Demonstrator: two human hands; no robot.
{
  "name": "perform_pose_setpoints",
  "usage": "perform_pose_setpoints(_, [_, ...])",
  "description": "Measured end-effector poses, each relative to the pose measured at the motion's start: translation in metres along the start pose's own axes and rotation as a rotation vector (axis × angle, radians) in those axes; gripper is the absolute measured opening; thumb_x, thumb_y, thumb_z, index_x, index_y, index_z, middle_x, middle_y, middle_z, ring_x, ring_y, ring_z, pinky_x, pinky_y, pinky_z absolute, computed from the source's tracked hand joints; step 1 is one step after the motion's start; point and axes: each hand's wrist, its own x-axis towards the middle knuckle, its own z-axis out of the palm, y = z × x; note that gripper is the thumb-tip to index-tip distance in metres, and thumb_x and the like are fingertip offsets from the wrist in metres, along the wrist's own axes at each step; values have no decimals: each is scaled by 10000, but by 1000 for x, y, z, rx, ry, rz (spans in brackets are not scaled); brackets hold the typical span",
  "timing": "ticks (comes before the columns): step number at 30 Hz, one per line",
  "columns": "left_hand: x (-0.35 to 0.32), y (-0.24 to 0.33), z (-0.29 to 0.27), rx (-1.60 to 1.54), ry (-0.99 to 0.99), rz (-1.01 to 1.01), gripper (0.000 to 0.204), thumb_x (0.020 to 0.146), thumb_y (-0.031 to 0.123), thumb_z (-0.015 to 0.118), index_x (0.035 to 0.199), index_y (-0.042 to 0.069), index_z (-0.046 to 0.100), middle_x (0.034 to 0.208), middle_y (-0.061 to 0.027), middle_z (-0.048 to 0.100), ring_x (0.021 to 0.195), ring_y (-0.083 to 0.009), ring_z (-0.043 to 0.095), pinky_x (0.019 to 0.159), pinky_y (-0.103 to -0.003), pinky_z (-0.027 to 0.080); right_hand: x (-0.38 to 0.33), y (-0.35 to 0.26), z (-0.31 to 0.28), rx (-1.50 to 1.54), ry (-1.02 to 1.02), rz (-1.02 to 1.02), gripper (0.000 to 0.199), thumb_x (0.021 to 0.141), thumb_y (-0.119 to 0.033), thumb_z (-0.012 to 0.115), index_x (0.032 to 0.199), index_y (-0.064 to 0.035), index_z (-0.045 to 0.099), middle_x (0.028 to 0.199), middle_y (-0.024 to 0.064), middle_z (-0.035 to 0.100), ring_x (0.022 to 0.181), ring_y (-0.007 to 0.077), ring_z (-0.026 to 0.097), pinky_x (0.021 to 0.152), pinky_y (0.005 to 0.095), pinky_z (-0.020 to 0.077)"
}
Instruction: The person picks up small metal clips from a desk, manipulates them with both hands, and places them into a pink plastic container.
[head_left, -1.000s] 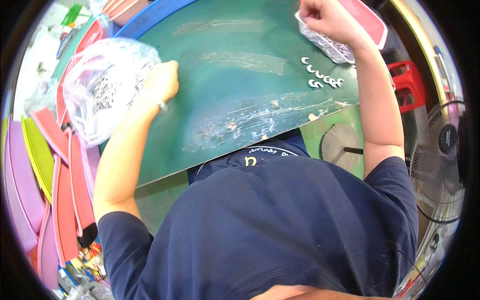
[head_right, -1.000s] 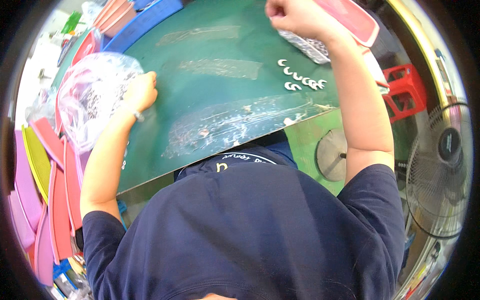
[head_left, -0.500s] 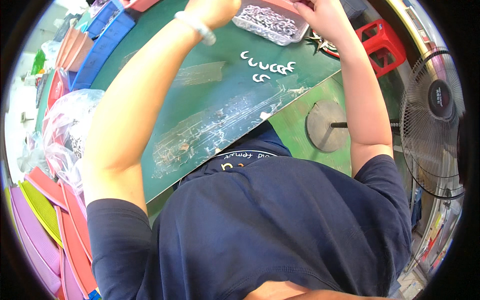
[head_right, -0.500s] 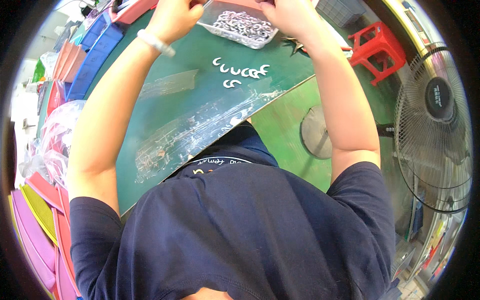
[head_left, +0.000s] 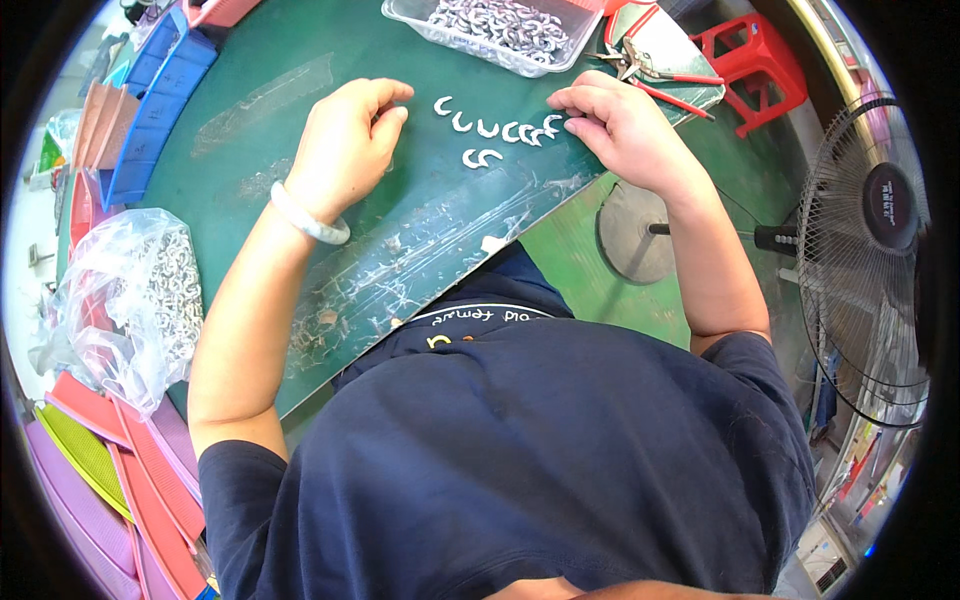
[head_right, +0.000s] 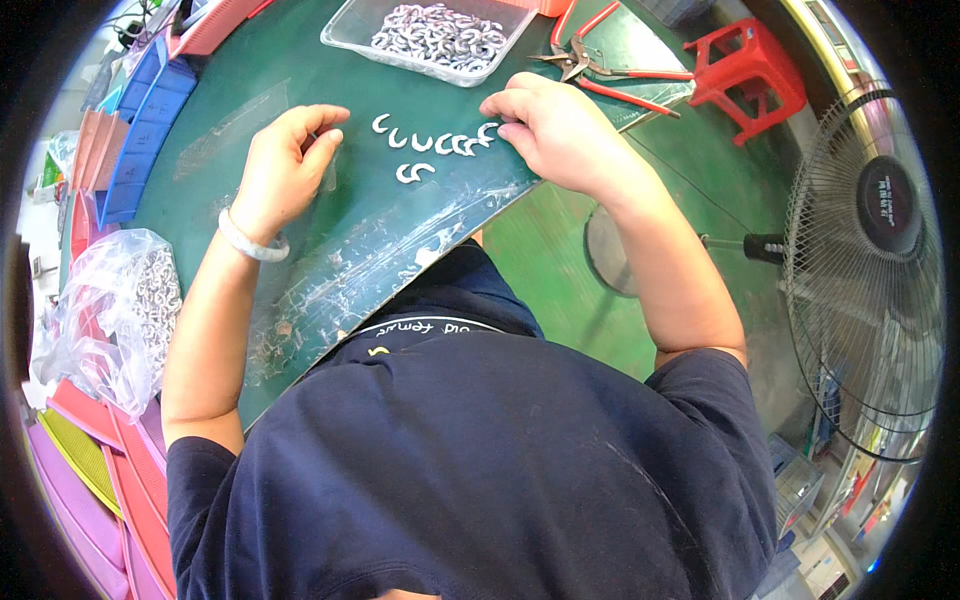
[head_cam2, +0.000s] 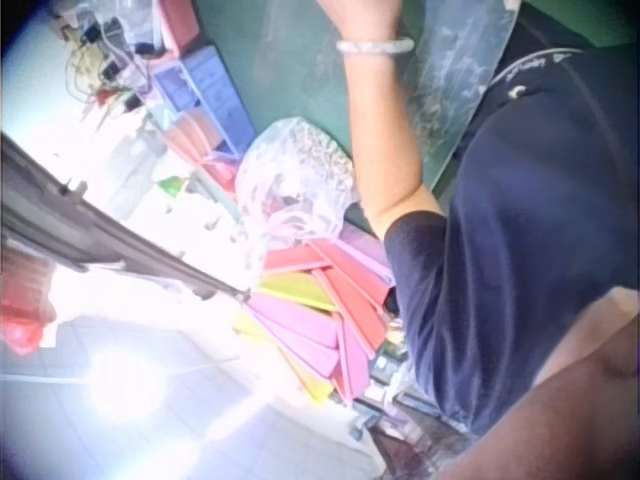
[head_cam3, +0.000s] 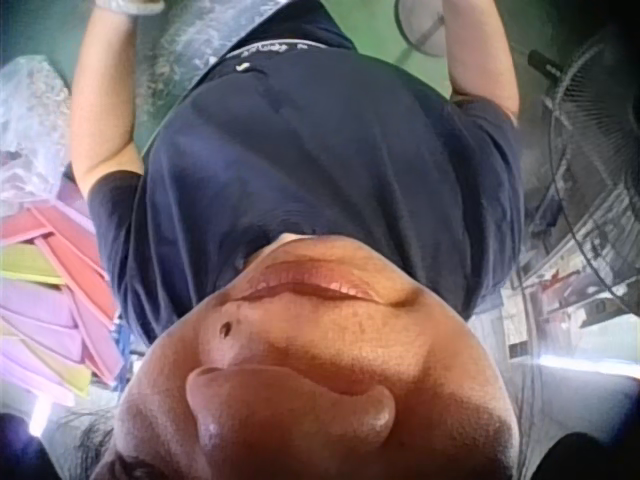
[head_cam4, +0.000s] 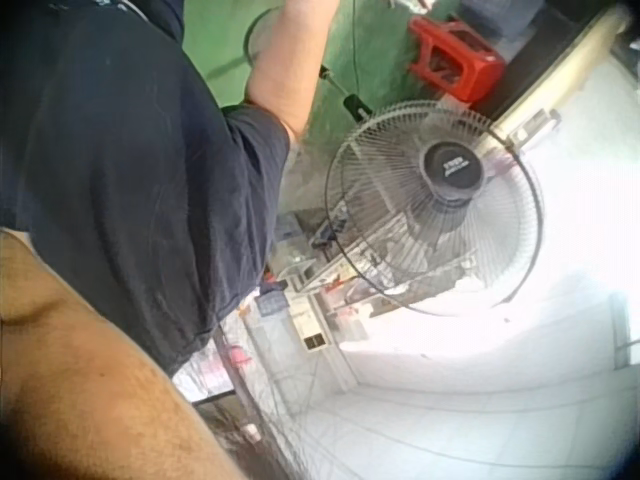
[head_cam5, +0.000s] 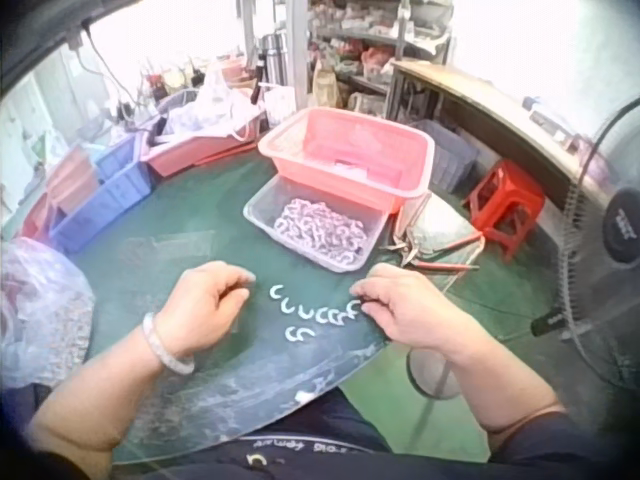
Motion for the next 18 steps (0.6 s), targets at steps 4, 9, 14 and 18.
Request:
perform_pose_setpoints(4, [-12, -1, 11, -33, -5, 18, 182, 808, 52, 568, 979, 10, 612, 774, -40, 601, 651, -70, 514, 602, -217, 435, 0, 1, 4, -38, -16, 28, 170, 738, -80, 585, 895, -23, 610, 785, 103, 513, 749, 276, 543, 673, 341, 440])
perform_pose_setpoints(9, [-20, 8, 15, -93, -27, -4, 173, 808, 47, 571, 971, 6, 611, 780, -31, 578, 652, -68, 505, 603, -213, 432, 2, 3, 5, -11, -40, 44, 112, 734, -84, 582, 829, -28, 603, 774, 94, 513, 747, 269, 544, 661, 345, 440])
perform_pose_setpoints(14, [-24, 18, 18, -114, -35, 16, 166, 805, 44, 575, 962, 3, 609, 786, -34, 573, 658, -67, 505, 609, -210, 433, 2, -2, 6, -45, -37, 45, 59, 739, -26, 569, 794, -14, 553, 772, 83, 509, 711, 248, 536, 620, 319, 427])
perform_pose_setpoints(18, [-26, 27, 24, -224, -59, -3, 153, 810, 35, 573, 955, 3, 609, 808, -31, 575, 693, -68, 517, 632, -210, 436, 1, -3, 10, -116, 4, 50, 47, 753, -63, 540, 794, -41, 542, 782, 90, 521, 744, 283, 546, 638, 348, 439])
